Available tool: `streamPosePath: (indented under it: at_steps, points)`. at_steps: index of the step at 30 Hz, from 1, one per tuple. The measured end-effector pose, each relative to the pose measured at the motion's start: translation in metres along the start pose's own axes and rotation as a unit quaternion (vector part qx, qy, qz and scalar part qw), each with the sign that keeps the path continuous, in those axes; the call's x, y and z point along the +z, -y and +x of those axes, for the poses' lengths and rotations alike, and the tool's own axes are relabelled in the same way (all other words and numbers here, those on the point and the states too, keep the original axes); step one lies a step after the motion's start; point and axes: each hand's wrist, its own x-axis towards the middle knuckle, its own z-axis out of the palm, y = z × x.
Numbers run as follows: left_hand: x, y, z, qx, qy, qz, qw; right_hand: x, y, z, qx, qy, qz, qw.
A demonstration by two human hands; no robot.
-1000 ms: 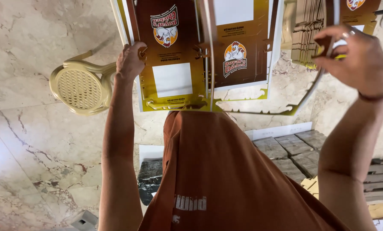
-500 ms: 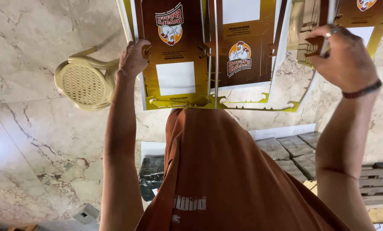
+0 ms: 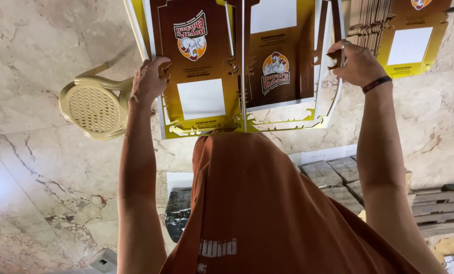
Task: The person assembles flat cardboard boxes by folding and tucking flaps into slots. They handle multiple boxes, aligning edges and securing tabs to form the box structure. The process is repeated for several identical boxes.
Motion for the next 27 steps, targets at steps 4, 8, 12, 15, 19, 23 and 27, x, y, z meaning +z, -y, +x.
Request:
streamPosePath:
  at_steps: [4, 8, 12, 15, 19, 23, 27]
  points:
    - [0.004, 0.005, 0.005, 0.005, -0.02, 0.002, 1.0, -0.016, 0.018, -0.015, 0.004, 0.004, -0.022, 1.0]
    - [0.002, 0.008, 0.004, 0.009, -0.018, -0.019, 1.0, -0.039, 0.037, -0.047, -0.174, -0.117, -0.064, 0.976]
    - [0.004, 0.009, 0.008, 0.009, -0.015, -0.007, 1.0, -0.012, 0.009, -0.019, -0.2, -0.123, -0.055, 0.97]
    - [0.014, 0.01, 0.011, 0.006, -0.012, 0.012, 1.0, 0.055, -0.04, 0.033, -0.182, -0.146, -0.007, 0.972]
    - [0.025, 0.014, 0.026, 0.016, -0.068, -0.003, 0.998, 0.078, -0.042, 0.063, -0.074, -0.088, 0.022, 0.993]
    - [0.038, 0.016, 0.025, 0.0, -0.088, 0.026, 0.996, 0.076, -0.03, 0.053, -0.077, -0.098, 0.013, 0.992]
    - [0.034, 0.009, 0.02, -0.027, -0.066, 0.045, 0.996, 0.068, -0.026, 0.053, -0.062, -0.112, -0.05, 0.99]
